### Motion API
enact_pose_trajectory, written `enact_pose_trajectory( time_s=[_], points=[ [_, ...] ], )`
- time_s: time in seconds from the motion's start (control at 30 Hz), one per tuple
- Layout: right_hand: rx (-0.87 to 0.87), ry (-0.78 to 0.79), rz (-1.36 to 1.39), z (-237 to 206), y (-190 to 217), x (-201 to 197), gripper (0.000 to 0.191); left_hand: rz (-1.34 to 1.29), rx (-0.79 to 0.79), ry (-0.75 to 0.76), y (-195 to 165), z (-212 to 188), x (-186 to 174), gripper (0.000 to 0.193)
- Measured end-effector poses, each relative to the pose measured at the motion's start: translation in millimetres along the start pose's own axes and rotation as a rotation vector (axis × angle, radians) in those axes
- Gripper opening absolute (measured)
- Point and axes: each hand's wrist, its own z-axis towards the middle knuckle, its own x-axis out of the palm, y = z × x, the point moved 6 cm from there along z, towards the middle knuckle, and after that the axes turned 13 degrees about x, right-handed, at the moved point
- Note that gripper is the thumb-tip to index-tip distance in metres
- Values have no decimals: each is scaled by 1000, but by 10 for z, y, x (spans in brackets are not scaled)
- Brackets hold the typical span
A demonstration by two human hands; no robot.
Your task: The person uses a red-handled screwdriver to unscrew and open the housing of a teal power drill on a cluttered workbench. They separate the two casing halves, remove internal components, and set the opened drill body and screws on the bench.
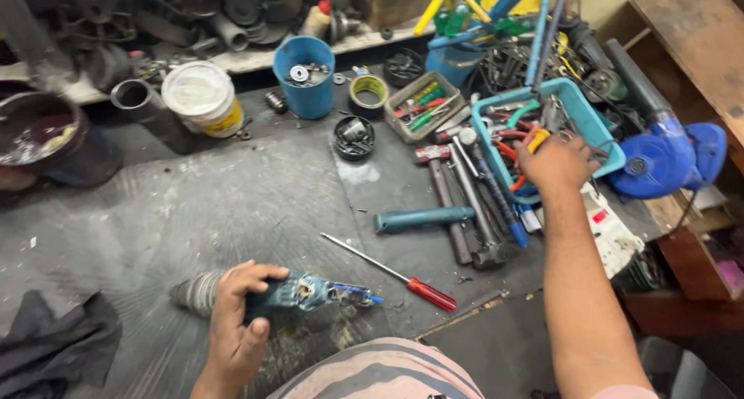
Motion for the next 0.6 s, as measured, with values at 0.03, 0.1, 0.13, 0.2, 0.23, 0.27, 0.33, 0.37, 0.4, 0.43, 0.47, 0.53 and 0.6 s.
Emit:
enact_pose_trajectory(
  time_s=[0.03,0.1,0.13,0.2,0.23,0.27,0.33,0.37,0.4,0.43,0.47,0.53,0.6],
  points=[
    [-2,1,20,59,-2,21,78,33,4,1,-4,35,7,51],
    [3,10,60,121,12,57,72,93,11,13,-20,103,16,49],
    [37,32,118,146,-17,62,67,100,5,28,-26,135,25,49],
    [107,71,239,144,-106,89,58,110,1,58,-45,202,44,48],
    [60,9,387,56,-114,39,55,121,-10,74,-55,230,50,48],
    [7,-54,535,-118,-121,-46,52,134,-21,86,-70,252,54,49],
    [-152,-145,804,-662,-103,-262,42,162,-11,128,-113,304,73,52],
    [-257,-170,931,-1059,-45,-352,35,183,13,162,-140,335,82,55],
    [-328,-41,1182,-1544,-36,-390,51,203,33,201,-166,362,83,59],
    [-432,107,1467,-1916,166,-432,42,203,41,218,-187,388,70,67],
    [-300,416,1578,-2286,273,-354,44,191,45,242,-213,406,68,75],
    [-1004,89,1005,-3211,552,-763,50,149,26,297,-264,418,56,88],
    [-1121,480,908,-3749,865,-788,45,97,-26,345,-303,399,48,97]
  ],
)
